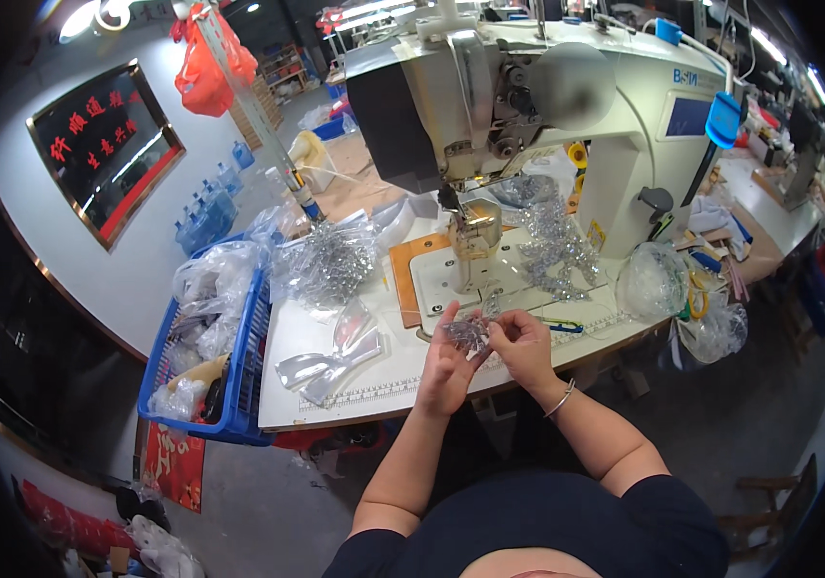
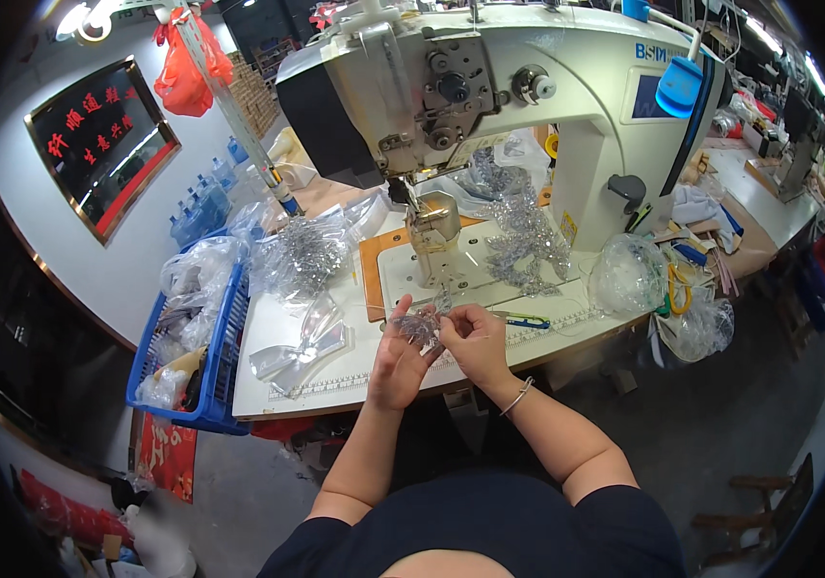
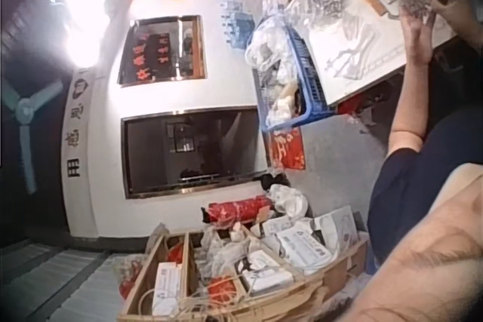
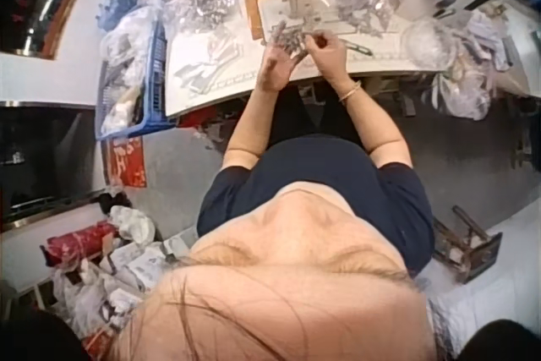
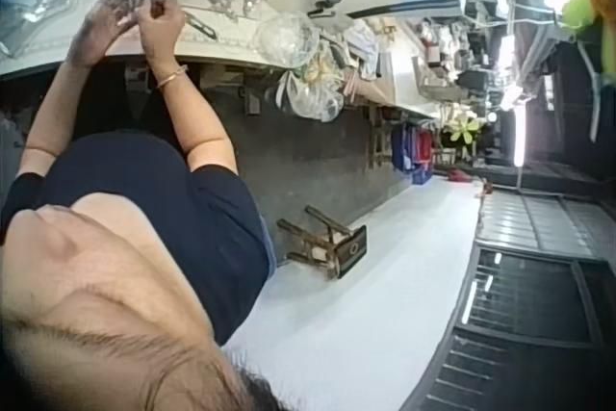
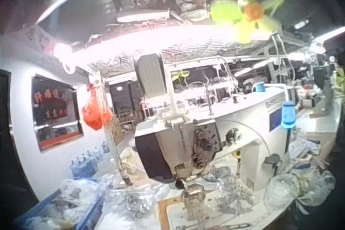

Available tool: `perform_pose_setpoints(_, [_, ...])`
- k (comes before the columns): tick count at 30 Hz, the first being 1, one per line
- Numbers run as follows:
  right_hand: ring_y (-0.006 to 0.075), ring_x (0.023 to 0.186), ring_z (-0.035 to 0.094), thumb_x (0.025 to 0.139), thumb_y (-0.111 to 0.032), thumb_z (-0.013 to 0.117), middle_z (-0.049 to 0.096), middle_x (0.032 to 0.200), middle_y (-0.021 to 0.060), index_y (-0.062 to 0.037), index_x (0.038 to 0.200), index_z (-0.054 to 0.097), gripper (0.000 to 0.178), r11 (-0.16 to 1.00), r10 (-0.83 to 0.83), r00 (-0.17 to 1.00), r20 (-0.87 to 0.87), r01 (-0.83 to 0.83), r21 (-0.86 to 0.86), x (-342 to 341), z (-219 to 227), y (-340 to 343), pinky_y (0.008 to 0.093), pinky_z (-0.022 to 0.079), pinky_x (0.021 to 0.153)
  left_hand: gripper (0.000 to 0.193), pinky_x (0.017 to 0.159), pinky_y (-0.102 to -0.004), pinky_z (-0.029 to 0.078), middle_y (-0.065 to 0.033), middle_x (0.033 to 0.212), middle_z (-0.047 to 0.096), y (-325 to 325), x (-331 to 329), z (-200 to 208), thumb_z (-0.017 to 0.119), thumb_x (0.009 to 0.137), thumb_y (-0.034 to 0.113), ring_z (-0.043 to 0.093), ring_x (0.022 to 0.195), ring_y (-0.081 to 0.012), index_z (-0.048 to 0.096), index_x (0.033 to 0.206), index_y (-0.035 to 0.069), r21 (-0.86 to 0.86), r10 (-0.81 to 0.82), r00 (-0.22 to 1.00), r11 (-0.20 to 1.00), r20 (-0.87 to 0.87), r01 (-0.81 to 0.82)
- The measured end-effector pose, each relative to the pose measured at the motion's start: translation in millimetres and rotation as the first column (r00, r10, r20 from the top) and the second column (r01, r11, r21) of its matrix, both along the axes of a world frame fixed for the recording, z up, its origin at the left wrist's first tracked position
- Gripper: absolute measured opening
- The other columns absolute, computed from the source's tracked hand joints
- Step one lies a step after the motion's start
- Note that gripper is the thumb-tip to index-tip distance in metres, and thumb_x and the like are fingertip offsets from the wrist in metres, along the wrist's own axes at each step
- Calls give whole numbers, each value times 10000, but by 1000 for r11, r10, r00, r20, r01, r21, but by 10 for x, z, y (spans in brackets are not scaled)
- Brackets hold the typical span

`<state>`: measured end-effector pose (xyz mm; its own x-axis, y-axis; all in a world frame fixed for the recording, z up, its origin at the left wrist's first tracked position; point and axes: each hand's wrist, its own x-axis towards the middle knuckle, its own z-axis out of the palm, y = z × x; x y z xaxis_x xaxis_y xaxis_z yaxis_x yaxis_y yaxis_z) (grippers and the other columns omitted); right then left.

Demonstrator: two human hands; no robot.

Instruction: The person sews a silver sequined strip onto a clear plastic backing using a sewing machine. They align the strip, feed it through the machine, and trim the excess thread with scissors.

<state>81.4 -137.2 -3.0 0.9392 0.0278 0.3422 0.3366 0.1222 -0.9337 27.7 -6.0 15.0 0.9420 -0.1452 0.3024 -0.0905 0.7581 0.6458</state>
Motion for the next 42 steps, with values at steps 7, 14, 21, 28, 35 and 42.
perform_pose_setpoints(7, [25,586,515,805,-52,655,591,674,-5,1,811,597,78,1000,-18,997,80,17,8,92,193,12,191,416,515,438,817,-278,499,-106,1098,581,74,331,293,645,805,2,593,933,-147,478,1209,32,304,268,958,925,-98,-228])
perform_pose_setpoints(14, [52,528,476,838,-96,643,576,688,-18,-33,830,611,71,900,105,990,-90,-56,431,464,516,45,197,378,477,366,791,-253,504,-72,1031,607,106,808,780,659,801,49,584,897,-116,534,1141,-2,723,294,939,607,181,-329])
perform_pose_setpoints(21, [75,532,487,800,-162,674,551,661,-14,-76,791,600,114,832,337,885,-321,-119,542,721,909,254,212,401,475,298,802,-303,555,-103,996,585,414,1154,1058,657,804,32,625,875,-191,529,1065,-33,511,246,943,854,-226,-101])
perform_pose_setpoints(28, [70,521,522,777,-171,676,568,594,12,-19,724,615,172,992,122,955,-269,-105,75,902,1112,209,218,424,479,279,783,-302,561,-116,990,603,572,1375,1233,660,794,14,636,877,-200,526,1035,-31,610,235,925,793,-299,-4])
perform_pose_setpoints(35, [183,627,538,714,-193,665,567,634,79,-1,704,598,204,926,-108,978,179,165,-341,1101,1116,160,324,427,569,251,702,-283,571,-83,940,611,580,1508,1242,681,789,37,635,815,-164,548,995,-13,634,217,936,773,-277,9])
perform_pose_setpoints(42, [262,799,475,699,-91,677,509,739,72,-74,672,524,156,691,-312,646,697,658,-299,997,1130,256,378,382,735,249,672,-275,568,-101,913,614,520,1488,1307,683,777,24,640,784,-164,549,976,-43,648,236,939,762,-249,-20])
